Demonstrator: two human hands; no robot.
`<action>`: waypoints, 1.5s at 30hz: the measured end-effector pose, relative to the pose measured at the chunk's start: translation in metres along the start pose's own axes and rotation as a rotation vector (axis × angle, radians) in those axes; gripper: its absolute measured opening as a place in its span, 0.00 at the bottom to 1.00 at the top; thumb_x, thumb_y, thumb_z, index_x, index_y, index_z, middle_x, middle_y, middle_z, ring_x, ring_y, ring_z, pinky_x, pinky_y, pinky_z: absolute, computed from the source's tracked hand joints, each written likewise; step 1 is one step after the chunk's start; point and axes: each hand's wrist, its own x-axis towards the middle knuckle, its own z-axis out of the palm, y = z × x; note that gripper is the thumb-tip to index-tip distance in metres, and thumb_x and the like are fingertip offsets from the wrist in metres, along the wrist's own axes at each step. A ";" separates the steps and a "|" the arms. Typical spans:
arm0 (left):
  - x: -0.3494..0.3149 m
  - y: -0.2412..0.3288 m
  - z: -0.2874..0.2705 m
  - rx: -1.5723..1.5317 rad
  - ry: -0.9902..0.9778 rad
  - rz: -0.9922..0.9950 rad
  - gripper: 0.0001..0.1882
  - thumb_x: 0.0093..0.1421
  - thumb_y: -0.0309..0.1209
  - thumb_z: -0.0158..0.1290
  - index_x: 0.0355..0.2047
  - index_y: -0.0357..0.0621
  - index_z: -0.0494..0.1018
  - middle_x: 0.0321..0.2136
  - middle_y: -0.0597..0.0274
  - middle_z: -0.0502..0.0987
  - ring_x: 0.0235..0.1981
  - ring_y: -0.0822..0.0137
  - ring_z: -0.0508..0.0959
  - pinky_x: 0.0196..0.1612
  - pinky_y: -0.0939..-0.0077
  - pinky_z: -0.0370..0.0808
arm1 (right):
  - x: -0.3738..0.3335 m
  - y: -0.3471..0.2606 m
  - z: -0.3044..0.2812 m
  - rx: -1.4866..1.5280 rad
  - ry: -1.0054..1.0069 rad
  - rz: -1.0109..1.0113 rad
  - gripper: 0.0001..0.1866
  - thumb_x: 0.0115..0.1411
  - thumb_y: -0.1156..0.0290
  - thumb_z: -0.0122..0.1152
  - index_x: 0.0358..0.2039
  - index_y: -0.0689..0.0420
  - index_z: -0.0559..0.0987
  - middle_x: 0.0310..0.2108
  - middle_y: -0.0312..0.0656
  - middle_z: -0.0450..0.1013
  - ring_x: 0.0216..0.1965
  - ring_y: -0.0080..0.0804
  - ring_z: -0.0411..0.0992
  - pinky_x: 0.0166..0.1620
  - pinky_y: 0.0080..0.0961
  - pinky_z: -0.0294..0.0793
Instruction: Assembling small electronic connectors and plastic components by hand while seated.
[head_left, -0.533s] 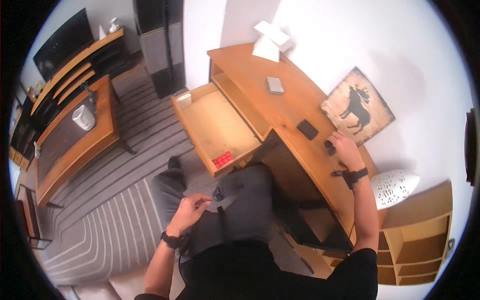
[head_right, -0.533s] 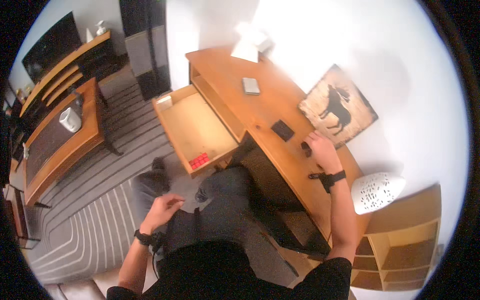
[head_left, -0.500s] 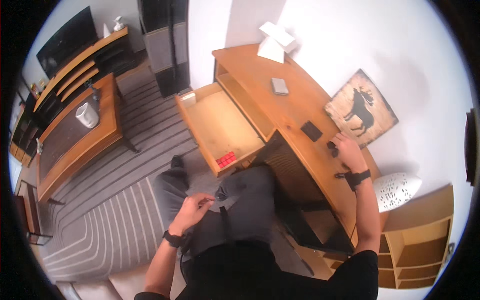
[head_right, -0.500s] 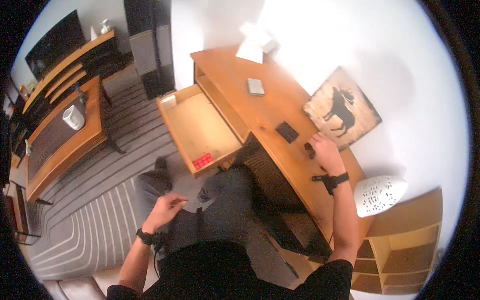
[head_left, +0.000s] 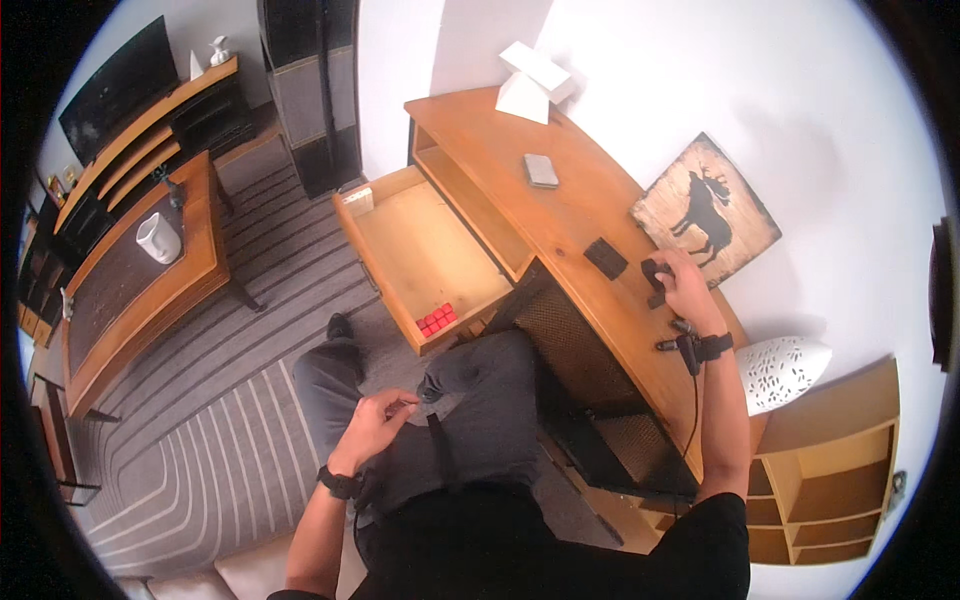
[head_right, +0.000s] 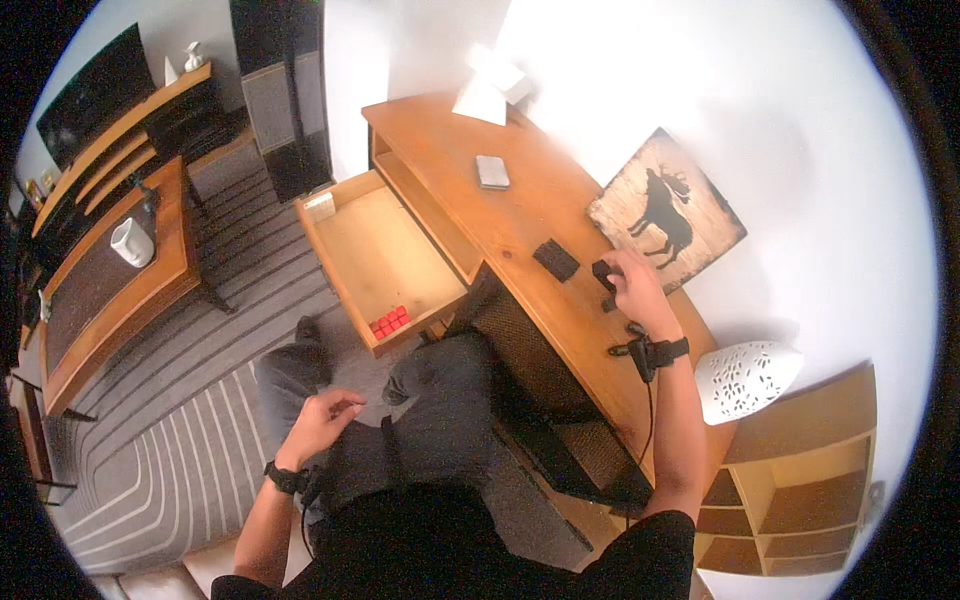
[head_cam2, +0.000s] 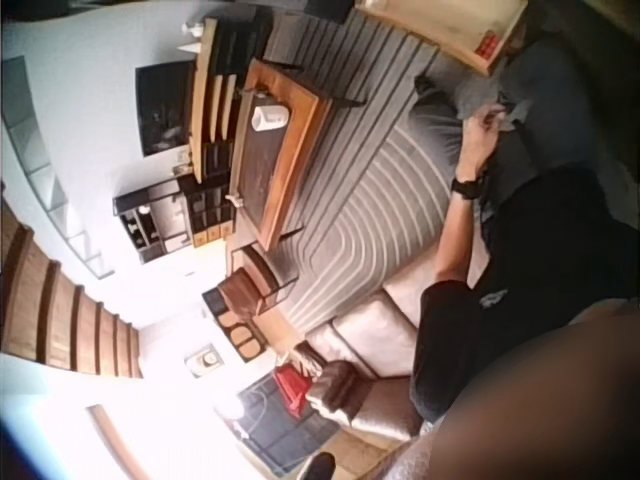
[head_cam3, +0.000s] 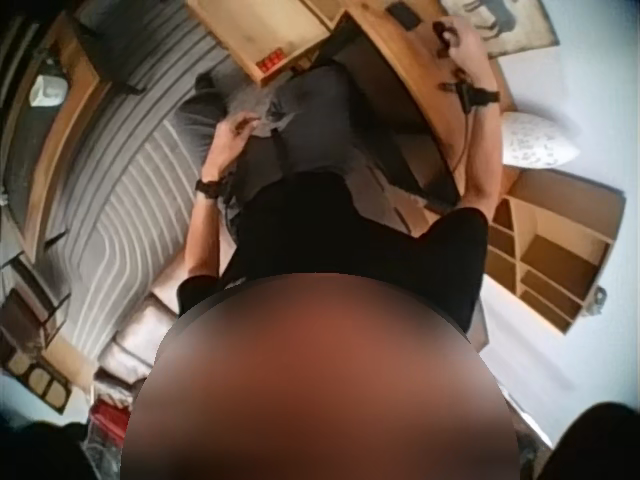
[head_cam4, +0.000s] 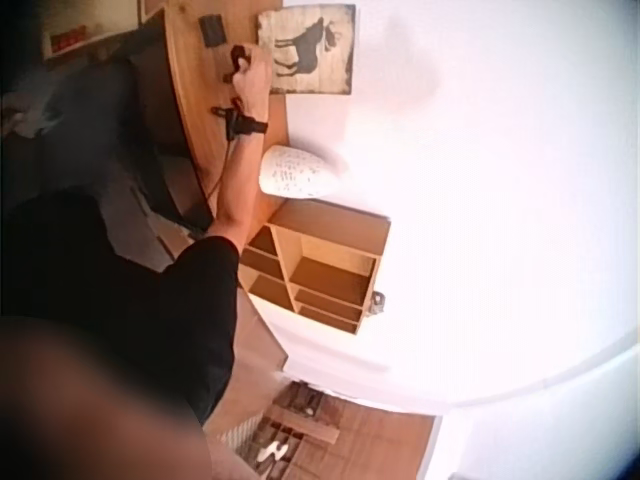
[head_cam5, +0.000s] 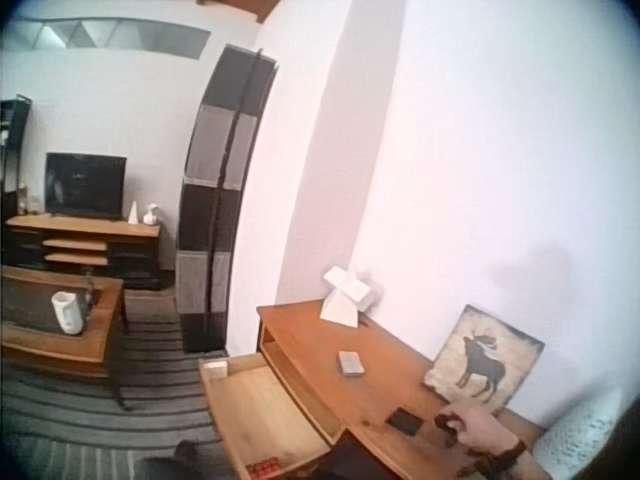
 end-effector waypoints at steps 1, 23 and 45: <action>0.001 0.000 0.001 -0.019 0.003 -0.014 0.09 0.66 0.26 0.60 0.45 0.36 0.82 0.38 0.52 0.85 0.38 0.61 0.86 0.45 0.68 0.81 | 0.000 0.007 -0.002 -0.009 0.003 0.010 0.19 0.57 0.88 0.63 0.49 0.60 0.78 0.43 0.50 0.76 0.50 0.51 0.75 0.53 0.42 0.75; 0.001 0.004 0.006 -0.013 -0.016 -0.020 0.10 0.67 0.25 0.59 0.46 0.35 0.81 0.36 0.51 0.85 0.38 0.63 0.86 0.44 0.70 0.81 | -0.031 0.056 -0.025 -0.127 0.028 0.241 0.14 0.54 0.80 0.69 0.43 0.63 0.82 0.46 0.52 0.76 0.49 0.56 0.76 0.54 0.43 0.74; 0.000 0.006 0.005 0.023 -0.032 -0.020 0.09 0.67 0.26 0.59 0.45 0.35 0.81 0.38 0.50 0.86 0.37 0.61 0.87 0.43 0.68 0.82 | -0.041 0.028 -0.020 -0.028 0.163 0.303 0.16 0.62 0.75 0.68 0.49 0.61 0.77 0.40 0.55 0.80 0.41 0.51 0.79 0.46 0.36 0.78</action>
